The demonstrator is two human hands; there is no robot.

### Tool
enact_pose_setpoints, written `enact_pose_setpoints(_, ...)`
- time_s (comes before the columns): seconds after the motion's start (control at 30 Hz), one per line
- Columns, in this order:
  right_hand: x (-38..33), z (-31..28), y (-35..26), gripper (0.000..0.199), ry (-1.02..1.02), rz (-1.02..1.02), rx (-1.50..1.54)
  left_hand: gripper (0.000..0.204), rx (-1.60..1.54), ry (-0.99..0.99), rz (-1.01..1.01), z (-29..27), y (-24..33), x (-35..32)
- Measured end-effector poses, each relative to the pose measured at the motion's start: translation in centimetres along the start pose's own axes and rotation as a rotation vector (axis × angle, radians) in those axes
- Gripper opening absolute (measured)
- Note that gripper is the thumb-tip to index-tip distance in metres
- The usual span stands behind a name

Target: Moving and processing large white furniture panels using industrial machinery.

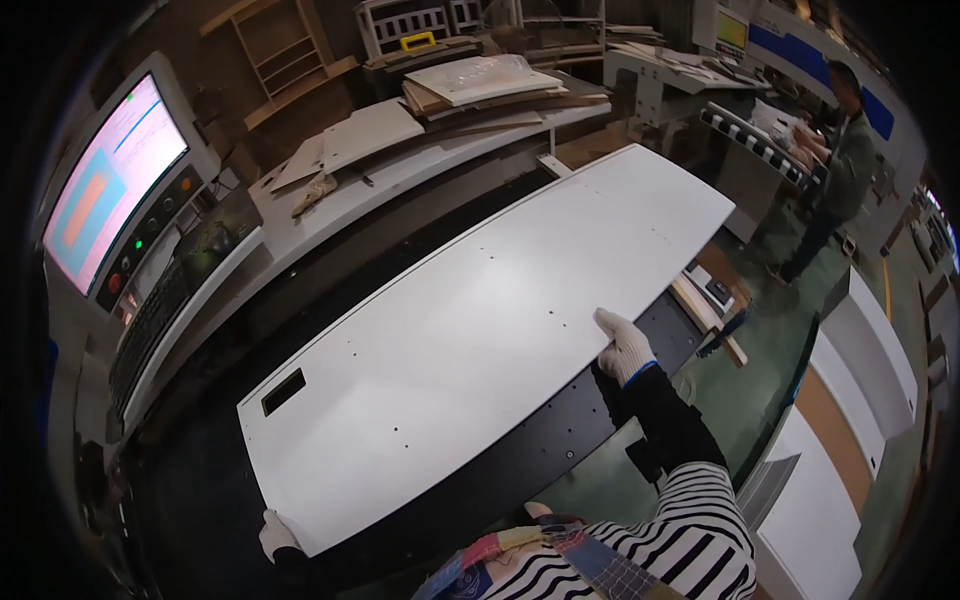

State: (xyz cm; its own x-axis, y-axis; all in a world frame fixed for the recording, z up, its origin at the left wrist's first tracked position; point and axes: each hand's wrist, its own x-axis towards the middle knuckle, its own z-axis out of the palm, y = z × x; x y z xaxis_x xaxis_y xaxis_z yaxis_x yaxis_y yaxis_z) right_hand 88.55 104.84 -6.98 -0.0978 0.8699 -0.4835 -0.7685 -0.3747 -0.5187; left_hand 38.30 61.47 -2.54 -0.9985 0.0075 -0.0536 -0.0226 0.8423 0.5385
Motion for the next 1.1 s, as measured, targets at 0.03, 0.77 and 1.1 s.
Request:
enact_pose_setpoints(0.03, -0.1, 0.0, -0.1, 0.028, 0.022, -0.003, 0.017, 0.068, -0.003, -0.014, 0.028, 0.2, -0.3, 0.3)
enact_pose_setpoints(0.77, -2.9, -3.8, -10.2, 0.067, 0.698, -0.971, -2.212, 0.077, 0.248, -0.091, 0.210, -1.4, -1.7, 3.1)
enact_pose_setpoints(1.1, 4.5, -5.7, -14.2, 0.065, 0.747, -0.670, -2.262, 0.072, 0.239, 0.010, 0.126, -5.0, -0.2, 0.7)
